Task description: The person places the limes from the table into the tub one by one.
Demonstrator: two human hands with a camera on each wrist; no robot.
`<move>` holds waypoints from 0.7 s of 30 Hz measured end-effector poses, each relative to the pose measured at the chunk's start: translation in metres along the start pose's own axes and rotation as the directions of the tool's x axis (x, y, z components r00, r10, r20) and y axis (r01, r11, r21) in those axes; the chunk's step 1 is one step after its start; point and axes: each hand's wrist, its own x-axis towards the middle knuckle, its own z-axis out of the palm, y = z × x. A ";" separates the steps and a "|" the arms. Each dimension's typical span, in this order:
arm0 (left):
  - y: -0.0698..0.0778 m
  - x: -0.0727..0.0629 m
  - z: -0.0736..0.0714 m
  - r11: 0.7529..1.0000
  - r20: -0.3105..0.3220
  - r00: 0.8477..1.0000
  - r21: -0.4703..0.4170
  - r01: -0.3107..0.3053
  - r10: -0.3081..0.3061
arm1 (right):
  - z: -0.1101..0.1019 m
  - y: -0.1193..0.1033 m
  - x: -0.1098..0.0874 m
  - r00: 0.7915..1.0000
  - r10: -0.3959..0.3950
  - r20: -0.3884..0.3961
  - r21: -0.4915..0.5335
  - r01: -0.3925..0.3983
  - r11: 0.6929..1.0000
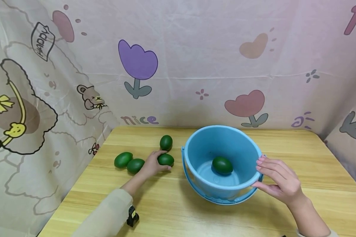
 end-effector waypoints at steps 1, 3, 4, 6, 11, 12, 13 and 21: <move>0.000 0.000 0.000 1.000 -0.002 1.000 -0.009 0.006 -0.006 | 0.000 0.000 0.000 1.000 -0.001 -0.001 -0.001 0.001 1.000; 0.000 0.000 -0.001 1.000 -0.004 1.000 -0.023 0.013 -0.013 | 0.000 0.000 0.000 1.000 -0.004 -0.002 -0.002 0.004 1.000; 0.000 0.000 -0.001 0.999 -0.005 1.000 -0.029 0.017 -0.017 | 0.000 0.000 0.000 1.000 -0.004 -0.001 -0.003 0.004 1.000; 0.001 0.000 -0.002 0.999 -0.006 1.000 -0.036 0.021 -0.021 | 0.000 -0.001 -0.001 1.000 -0.005 -0.001 -0.004 0.005 1.000; 0.002 0.000 -0.003 0.998 -0.003 1.000 -0.050 0.031 -0.031 | 0.000 -0.001 -0.001 1.000 -0.002 0.003 -0.002 0.002 1.000; 0.003 0.000 -0.003 0.998 -0.003 0.999 -0.051 0.032 -0.033 | 0.000 -0.001 -0.002 1.000 -0.002 0.003 -0.002 0.002 1.000; 0.003 0.000 -0.003 0.998 -0.004 0.999 -0.053 0.034 -0.034 | 0.000 -0.001 -0.002 1.000 -0.001 0.003 -0.001 0.001 1.000; 0.008 -0.001 -0.007 0.998 -0.014 0.999 -0.045 0.031 -0.032 | 0.001 -0.001 -0.001 1.000 -0.007 -0.006 0.000 0.007 1.000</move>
